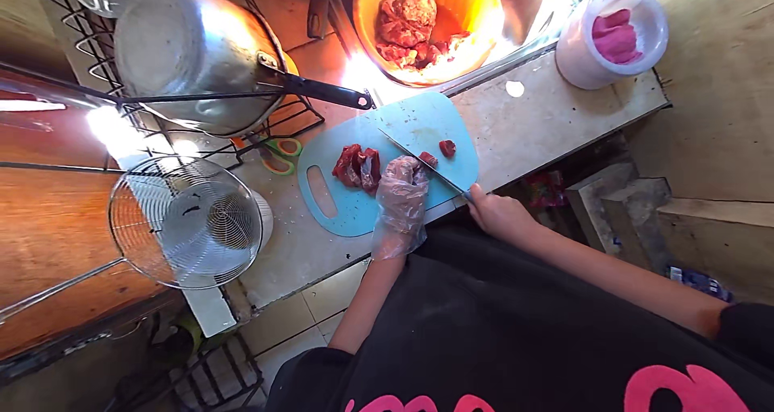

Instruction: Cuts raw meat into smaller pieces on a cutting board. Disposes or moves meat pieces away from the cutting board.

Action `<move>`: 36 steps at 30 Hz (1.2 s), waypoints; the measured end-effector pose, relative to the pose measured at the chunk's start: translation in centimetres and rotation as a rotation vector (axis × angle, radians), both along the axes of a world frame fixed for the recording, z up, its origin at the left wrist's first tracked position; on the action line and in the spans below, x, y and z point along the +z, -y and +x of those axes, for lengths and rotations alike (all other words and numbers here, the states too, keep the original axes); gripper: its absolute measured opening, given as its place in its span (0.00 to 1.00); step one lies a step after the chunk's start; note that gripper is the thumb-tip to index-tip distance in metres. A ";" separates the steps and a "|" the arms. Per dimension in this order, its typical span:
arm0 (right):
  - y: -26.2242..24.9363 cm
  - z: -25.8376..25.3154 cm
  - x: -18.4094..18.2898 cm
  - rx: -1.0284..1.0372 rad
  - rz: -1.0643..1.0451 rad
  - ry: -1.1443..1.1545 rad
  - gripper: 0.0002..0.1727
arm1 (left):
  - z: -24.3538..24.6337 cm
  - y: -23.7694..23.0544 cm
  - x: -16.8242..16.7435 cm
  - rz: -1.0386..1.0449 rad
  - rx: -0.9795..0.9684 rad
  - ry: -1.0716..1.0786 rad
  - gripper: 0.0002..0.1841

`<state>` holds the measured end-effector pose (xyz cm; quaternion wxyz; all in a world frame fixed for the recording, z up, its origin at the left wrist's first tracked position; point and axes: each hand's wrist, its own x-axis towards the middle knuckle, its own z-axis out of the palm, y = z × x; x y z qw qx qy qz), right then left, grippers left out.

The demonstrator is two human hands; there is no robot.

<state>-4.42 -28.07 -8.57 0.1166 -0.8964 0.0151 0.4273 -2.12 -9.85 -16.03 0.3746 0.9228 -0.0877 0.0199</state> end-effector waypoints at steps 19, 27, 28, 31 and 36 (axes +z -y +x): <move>4.9 -5.9 -0.4 -0.053 0.185 0.336 0.20 | 0.1 -0.8 0.9 -0.063 -0.056 -0.062 0.24; 4.1 -4.6 0.0 0.019 0.123 0.312 0.20 | -0.6 -0.7 1.2 0.002 0.033 -0.060 0.27; 3.9 -4.0 0.2 0.024 0.097 0.234 0.21 | -0.2 -0.3 1.0 0.018 0.019 -0.014 0.24; 4.0 -3.6 -0.2 0.011 0.041 0.227 0.21 | 0.8 0.4 0.1 0.053 -0.002 0.124 0.10; 5.8 -2.7 0.2 -0.044 -0.007 0.236 0.21 | 0.7 0.0 -0.3 0.042 -0.035 0.102 0.09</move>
